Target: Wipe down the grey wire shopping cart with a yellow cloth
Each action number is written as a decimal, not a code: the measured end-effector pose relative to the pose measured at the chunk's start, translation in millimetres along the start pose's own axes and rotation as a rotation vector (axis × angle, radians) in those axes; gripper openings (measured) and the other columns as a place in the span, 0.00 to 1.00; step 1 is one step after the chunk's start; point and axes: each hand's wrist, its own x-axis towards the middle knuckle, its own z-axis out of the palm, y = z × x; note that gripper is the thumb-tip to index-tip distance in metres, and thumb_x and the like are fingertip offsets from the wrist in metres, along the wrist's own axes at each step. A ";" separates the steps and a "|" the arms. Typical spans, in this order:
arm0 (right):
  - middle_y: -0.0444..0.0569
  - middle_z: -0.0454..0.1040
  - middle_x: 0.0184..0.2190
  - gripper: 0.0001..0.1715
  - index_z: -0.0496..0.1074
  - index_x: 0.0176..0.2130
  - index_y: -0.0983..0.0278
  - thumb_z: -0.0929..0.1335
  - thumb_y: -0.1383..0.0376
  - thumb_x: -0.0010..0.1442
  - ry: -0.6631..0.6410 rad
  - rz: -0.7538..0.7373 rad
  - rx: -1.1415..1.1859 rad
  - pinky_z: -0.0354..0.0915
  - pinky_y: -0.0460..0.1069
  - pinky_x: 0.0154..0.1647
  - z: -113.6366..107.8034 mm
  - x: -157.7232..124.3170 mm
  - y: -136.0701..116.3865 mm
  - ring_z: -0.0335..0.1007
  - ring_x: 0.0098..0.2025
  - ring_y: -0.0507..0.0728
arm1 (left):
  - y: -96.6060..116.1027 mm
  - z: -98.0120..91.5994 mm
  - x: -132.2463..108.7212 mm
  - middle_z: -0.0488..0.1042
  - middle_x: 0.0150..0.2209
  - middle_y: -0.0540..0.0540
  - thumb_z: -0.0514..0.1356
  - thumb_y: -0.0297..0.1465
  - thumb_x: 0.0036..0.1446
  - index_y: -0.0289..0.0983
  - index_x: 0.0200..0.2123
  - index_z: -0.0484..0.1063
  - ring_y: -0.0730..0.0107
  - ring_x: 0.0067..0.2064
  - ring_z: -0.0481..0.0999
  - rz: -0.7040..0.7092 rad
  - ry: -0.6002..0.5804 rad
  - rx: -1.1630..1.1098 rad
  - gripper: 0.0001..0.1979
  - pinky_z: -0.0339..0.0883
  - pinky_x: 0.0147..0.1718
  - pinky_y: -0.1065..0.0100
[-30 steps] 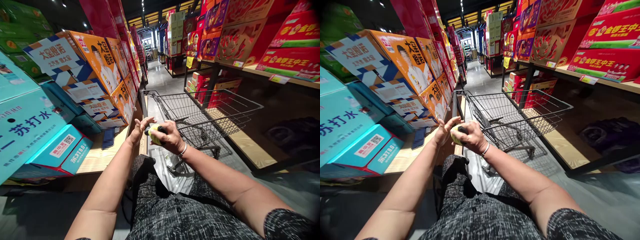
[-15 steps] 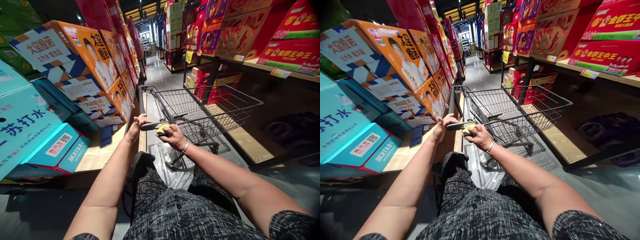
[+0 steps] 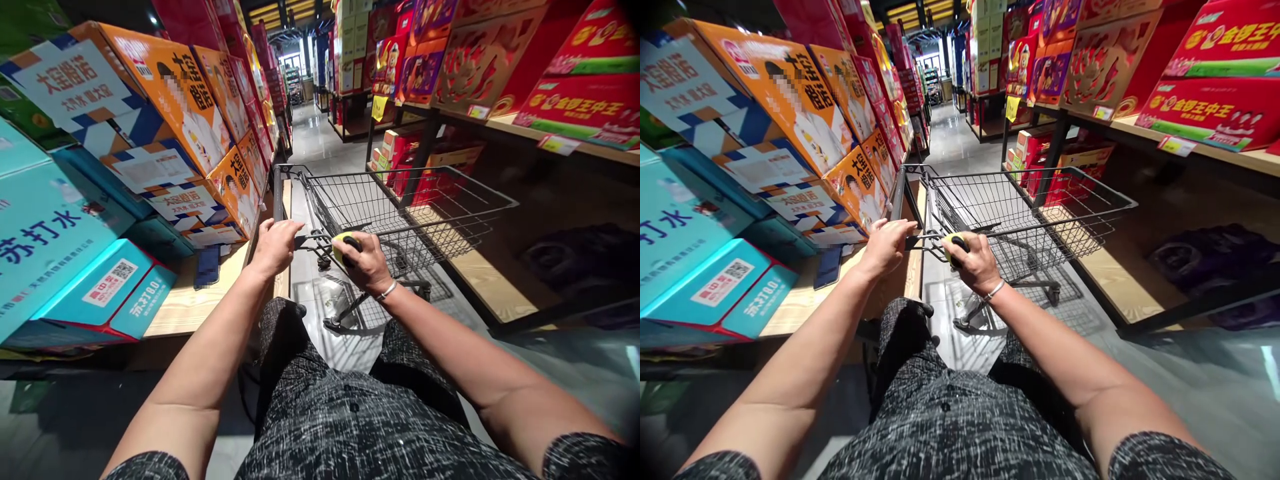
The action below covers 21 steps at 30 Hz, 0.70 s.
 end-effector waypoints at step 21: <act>0.55 0.72 0.56 0.25 0.77 0.57 0.51 0.64 0.66 0.64 -0.321 0.234 -0.337 0.55 0.61 0.49 -48.1 4.2 137.6 0.63 0.49 0.64 | 16.5 20.0 3.2 0.70 0.63 0.38 0.61 0.40 0.62 0.40 0.68 0.62 0.45 0.58 0.69 0.071 -0.115 0.205 0.33 0.58 0.57 0.48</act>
